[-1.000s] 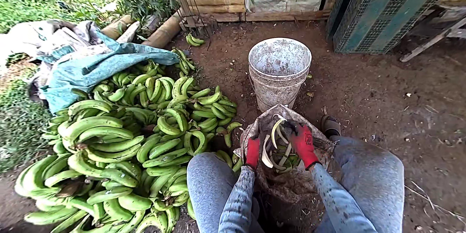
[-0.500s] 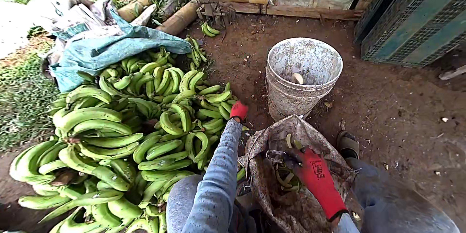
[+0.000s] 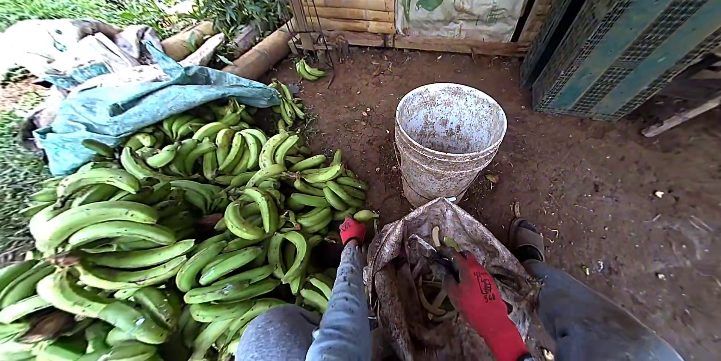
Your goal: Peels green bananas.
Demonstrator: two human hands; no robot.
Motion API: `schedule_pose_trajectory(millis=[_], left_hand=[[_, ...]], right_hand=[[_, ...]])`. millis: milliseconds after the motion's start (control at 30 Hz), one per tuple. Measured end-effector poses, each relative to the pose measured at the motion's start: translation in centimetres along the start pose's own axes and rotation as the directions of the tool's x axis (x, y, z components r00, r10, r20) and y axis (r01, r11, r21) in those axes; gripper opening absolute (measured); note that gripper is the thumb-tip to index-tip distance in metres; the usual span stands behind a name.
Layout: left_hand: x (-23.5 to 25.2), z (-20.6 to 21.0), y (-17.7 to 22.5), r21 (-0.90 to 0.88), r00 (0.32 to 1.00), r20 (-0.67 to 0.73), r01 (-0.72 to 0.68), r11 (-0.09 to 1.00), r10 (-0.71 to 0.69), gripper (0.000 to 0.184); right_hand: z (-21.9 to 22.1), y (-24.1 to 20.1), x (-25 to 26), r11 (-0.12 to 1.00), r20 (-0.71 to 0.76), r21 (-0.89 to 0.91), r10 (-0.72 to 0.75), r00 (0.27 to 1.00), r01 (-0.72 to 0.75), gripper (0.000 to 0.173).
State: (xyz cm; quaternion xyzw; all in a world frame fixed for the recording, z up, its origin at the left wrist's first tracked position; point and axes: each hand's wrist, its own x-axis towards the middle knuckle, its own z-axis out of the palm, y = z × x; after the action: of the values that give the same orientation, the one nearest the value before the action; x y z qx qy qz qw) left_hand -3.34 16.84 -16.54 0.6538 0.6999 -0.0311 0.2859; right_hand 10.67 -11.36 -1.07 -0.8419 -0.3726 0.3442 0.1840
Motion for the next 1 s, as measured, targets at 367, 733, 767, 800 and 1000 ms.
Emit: schedule_pose_trajectory(millis=[367,733,767,800,1000], left_hand=[[-19.1,-12.5,6.8,-0.834,0.515,-0.524,-0.470,-0.287,0.678,0.054],[-26.3,-12.5,6.4,-0.954,0.615,-0.233,-0.296,-0.053,0.753,0.082],[-26.5,-12.0,6.6,-0.965,0.668,-0.196,-0.260,-0.022,0.718,0.064],[-26.5,-11.4,6.8,-0.978,0.713,-0.161,-0.210,-0.011,0.682,0.044],[-24.5,-6.8,5.7,-1.000,0.809,0.007,0.023,-0.020,0.588,0.029]], right_hand=[[0.0,-1.1,-3.8,0.569,-0.406,0.524,-0.486,0.774,0.633,0.048],[0.8,-0.8,-6.4,0.421,-0.365,0.650,-0.558,0.745,0.633,0.067],[1.1,-0.4,-6.4,0.428,-0.331,0.666,-0.563,0.757,0.610,0.069],[1.3,-0.2,-6.3,0.440,-0.303,0.681,-0.558,0.772,0.586,0.065],[1.6,0.9,-5.8,0.498,-0.145,0.749,-0.521,0.841,0.437,0.036]])
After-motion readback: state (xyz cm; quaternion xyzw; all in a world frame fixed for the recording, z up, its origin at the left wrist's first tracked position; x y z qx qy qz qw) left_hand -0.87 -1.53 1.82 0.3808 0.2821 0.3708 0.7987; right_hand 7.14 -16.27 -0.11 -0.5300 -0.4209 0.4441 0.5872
